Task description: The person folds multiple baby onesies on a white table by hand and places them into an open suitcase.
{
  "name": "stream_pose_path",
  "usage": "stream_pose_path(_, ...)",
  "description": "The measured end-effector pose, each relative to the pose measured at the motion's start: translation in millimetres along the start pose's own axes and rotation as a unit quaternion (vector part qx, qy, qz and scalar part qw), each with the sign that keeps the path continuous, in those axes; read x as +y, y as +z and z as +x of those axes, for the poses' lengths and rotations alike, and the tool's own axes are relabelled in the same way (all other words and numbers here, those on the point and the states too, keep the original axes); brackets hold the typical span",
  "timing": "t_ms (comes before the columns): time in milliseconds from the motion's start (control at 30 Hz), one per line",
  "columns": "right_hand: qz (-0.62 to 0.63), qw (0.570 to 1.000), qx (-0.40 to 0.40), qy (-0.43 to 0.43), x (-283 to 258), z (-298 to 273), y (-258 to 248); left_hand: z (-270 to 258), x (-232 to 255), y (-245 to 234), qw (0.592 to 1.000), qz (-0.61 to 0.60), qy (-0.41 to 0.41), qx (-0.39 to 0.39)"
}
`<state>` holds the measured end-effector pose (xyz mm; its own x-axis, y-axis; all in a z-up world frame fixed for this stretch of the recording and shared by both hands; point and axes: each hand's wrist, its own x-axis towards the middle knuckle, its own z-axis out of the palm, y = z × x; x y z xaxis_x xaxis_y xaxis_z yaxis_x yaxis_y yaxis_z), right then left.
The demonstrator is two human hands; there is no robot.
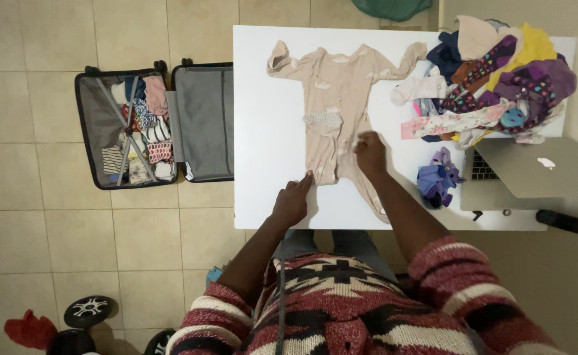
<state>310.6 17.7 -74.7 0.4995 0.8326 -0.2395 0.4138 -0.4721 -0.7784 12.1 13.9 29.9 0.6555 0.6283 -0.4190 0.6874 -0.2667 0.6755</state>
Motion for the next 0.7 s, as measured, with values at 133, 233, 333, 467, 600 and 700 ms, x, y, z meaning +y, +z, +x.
stream_pose_path(133, -0.133, 0.981, 0.018, -0.137, 36.8, -61.1, -66.9, -12.9, -5.4, 6.2, 0.998, 0.027, -0.032, -0.040)
stream_pose_path(233, -0.254, 0.959, -0.069, -0.103, 43.6, -112.2, -111.2, -20.4, -8.9, 10.7, 0.998, 0.040, -0.034, -0.042)
stream_pose_path(333, -0.307, 0.937, -0.138, -0.098, 28.8, -152.6, -137.2, -20.5, -9.7, 13.9, 0.997, 0.053, -0.034, -0.051)
stream_pose_path(467, -0.378, 0.908, -0.165, -0.077, -0.6, -190.7, -153.7, -21.9, -5.5, 12.3, 0.997, 0.063, -0.026, -0.043)
stream_pose_path(600, -0.405, 0.896, -0.155, -0.097, 4.2, -206.0, -161.3, -22.3, -0.8, 9.5, 0.994, 0.076, -0.036, -0.071)
stream_pose_path(700, -0.428, 0.884, -0.187, -0.013, 18.4, -206.7, -164.1, -23.2, 1.2, 11.6, 0.994, 0.098, -0.023, -0.048)
